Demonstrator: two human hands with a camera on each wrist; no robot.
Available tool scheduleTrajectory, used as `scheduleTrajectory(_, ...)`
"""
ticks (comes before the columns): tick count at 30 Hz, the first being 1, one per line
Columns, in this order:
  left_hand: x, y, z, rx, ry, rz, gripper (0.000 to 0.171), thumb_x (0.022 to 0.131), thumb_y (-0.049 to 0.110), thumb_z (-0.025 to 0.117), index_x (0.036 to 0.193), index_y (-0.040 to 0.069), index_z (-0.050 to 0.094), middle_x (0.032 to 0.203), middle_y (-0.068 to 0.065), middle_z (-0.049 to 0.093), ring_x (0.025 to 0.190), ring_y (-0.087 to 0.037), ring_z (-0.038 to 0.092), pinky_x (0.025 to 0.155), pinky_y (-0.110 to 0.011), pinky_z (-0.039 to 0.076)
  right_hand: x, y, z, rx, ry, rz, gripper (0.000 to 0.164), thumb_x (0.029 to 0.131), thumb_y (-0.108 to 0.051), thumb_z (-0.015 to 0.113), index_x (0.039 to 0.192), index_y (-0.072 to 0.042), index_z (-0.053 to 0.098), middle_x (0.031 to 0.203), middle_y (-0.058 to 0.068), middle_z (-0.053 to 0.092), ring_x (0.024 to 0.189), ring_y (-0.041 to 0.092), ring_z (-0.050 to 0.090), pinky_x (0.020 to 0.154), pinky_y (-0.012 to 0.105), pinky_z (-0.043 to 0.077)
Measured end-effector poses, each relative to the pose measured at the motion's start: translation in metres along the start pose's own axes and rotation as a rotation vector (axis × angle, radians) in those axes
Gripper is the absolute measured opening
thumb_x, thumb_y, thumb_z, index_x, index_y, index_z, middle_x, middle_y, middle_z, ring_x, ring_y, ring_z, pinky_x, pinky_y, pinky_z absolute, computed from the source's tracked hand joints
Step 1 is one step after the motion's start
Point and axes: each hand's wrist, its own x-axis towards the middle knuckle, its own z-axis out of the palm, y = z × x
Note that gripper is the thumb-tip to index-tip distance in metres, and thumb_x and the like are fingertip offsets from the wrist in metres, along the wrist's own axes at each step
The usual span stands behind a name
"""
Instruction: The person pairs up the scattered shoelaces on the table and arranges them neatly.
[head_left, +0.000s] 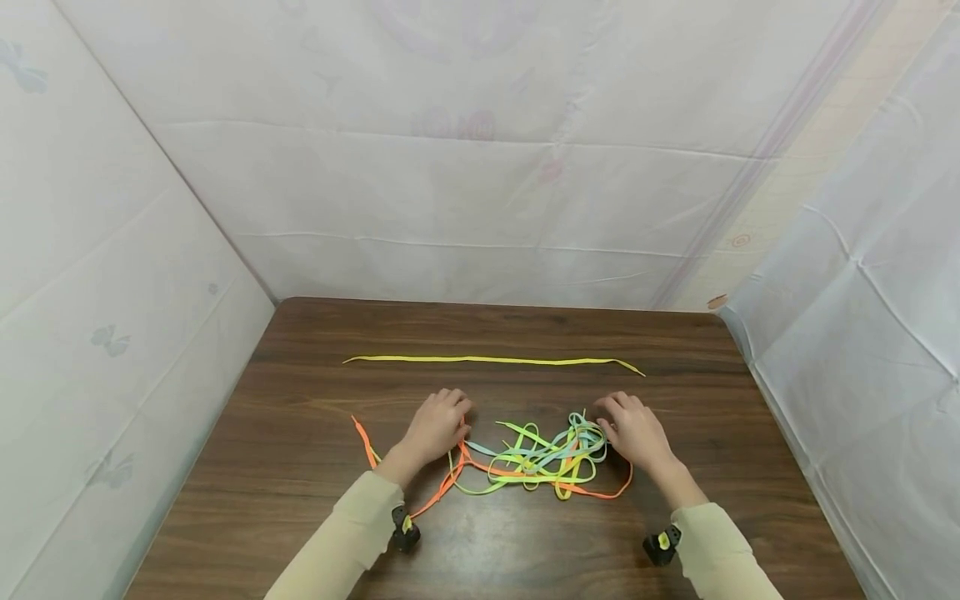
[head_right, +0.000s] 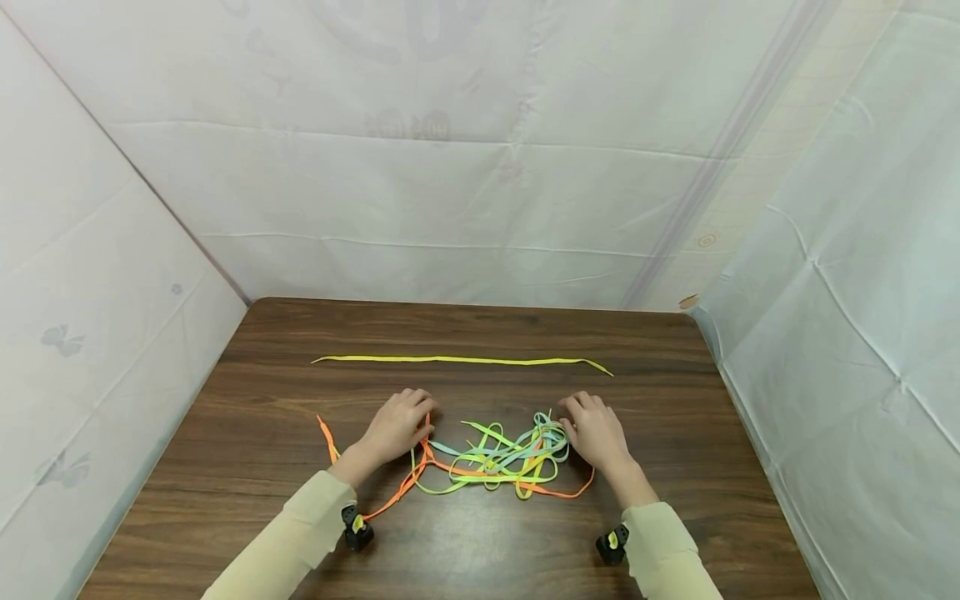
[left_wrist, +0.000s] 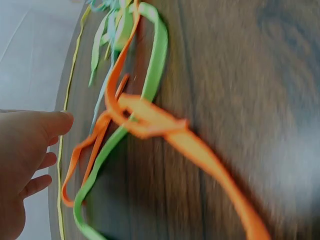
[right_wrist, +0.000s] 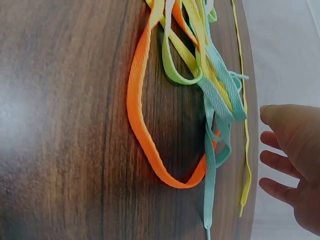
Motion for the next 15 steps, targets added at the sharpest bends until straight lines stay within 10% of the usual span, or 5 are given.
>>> scheduleTrajectory(15, 0.014, 0.039, 0.024, 0.029, -0.038, 0.177, 0.014, 0.083, 0.024, 0.069, 0.095, 0.02, 0.066, 0.091, 0.004, 0.058, 0.079, -0.013, 0.053, 0.07, -0.03, 0.047, -0.004, -0.011, 0.004, 0.055, 0.044, -0.063, 0.021, 0.077, -0.013, 0.074, 0.097, -0.01, 0.067, 0.095, 0.007, 0.062, 0.083, 0.026, 0.059, 0.058, 0.038, 0.048)
